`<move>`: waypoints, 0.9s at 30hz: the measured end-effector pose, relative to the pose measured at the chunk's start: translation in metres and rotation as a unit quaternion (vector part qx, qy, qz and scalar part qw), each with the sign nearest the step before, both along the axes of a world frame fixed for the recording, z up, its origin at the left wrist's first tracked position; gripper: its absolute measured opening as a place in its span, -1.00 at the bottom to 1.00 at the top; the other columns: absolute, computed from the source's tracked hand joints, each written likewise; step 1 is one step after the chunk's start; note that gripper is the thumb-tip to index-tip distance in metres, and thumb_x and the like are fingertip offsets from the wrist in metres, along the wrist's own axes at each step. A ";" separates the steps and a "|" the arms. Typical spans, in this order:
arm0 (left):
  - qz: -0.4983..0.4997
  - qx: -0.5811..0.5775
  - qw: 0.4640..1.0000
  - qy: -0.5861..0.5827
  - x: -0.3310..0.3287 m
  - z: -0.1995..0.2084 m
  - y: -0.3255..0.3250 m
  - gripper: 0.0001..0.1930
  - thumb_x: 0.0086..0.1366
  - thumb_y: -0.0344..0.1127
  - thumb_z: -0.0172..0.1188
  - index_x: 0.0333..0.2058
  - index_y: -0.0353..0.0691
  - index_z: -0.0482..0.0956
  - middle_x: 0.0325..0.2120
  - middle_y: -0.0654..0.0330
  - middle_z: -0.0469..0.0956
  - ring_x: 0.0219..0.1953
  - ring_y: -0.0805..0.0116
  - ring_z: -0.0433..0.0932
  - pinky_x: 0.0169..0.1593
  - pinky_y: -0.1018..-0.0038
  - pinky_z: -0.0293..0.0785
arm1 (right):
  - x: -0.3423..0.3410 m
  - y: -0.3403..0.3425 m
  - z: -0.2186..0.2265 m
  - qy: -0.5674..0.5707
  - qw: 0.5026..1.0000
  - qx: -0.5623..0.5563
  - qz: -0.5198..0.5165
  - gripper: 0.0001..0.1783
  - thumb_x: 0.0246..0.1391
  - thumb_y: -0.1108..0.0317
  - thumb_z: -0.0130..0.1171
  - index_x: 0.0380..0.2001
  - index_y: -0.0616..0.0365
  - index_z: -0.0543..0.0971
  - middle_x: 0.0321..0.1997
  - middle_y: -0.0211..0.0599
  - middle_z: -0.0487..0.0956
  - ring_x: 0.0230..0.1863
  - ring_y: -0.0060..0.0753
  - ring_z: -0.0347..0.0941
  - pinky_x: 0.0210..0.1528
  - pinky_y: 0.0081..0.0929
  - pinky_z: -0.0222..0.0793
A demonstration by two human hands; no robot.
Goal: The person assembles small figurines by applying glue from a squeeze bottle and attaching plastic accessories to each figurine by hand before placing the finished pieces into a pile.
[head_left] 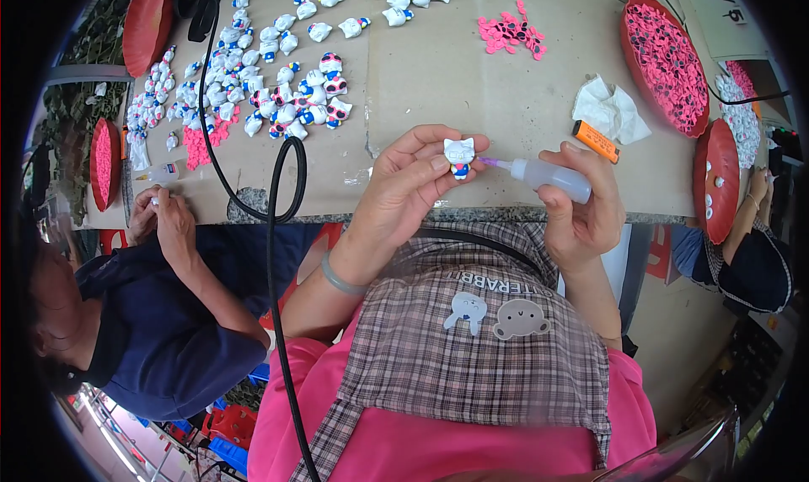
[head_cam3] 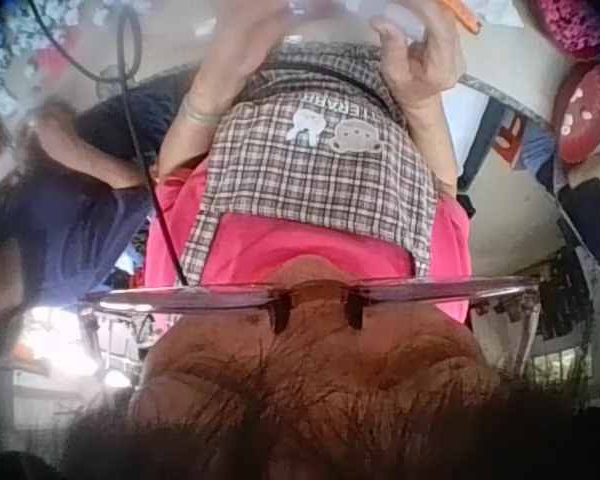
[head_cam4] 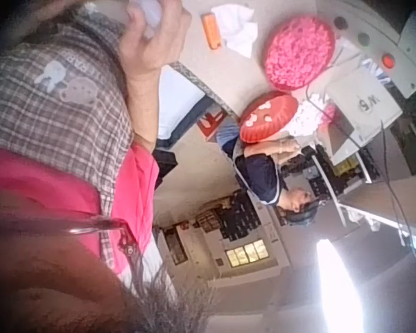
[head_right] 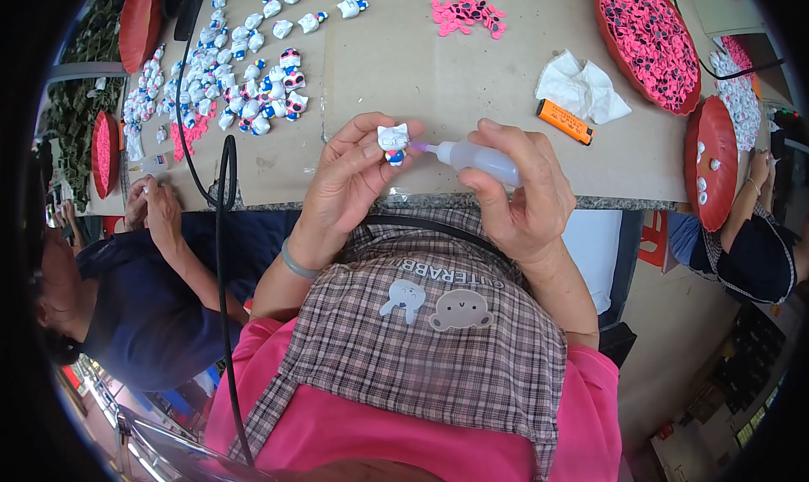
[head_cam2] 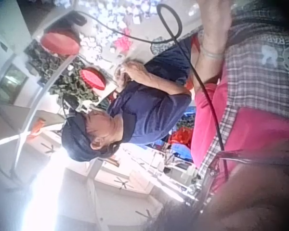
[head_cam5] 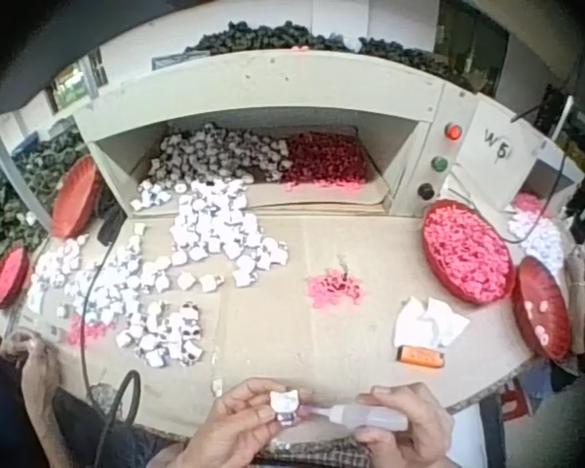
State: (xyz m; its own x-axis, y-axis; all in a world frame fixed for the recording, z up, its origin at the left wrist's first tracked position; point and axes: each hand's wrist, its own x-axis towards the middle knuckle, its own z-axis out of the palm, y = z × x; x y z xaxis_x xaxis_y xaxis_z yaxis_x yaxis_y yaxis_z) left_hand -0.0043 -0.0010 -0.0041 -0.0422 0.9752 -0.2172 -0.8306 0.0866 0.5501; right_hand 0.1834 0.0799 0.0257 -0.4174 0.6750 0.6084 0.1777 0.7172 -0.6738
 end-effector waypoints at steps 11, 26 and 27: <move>-0.020 -0.010 1.000 0.002 0.003 -0.001 0.002 -0.75 0.32 -0.46 -0.01 -0.04 -0.33 0.42 -0.01 -0.15 0.47 0.00 0.18 0.52 0.14 0.33 0.42 | -0.002 0.000 -0.004 0.026 0.997 -0.079 -0.003 -0.54 -0.01 0.29 0.32 -0.09 0.33 0.47 -0.33 -0.09 0.59 -0.38 -0.34 0.55 -0.39 -0.54 0.44; -0.017 -0.019 1.000 0.015 0.000 -0.010 0.002 -0.73 0.29 -0.48 0.00 -0.03 -0.32 0.43 -0.03 -0.13 0.48 -0.04 0.20 0.53 0.09 0.35 0.43 | -0.014 0.071 -0.012 0.115 0.888 -0.446 0.015 -0.74 0.01 0.55 0.21 -0.23 0.22 0.39 -0.32 -0.31 0.47 -0.34 -0.48 0.49 -0.31 -0.53 0.46; -0.018 -0.017 1.000 0.015 0.000 -0.009 0.003 -0.73 0.29 -0.48 0.00 -0.03 -0.32 0.43 -0.03 -0.13 0.48 -0.04 0.20 0.53 0.09 0.35 0.43 | -0.018 0.077 -0.015 0.089 0.898 -0.430 0.005 -0.77 -0.01 0.53 0.23 -0.26 0.22 0.42 -0.34 -0.30 0.48 -0.33 -0.46 0.50 -0.29 -0.50 0.46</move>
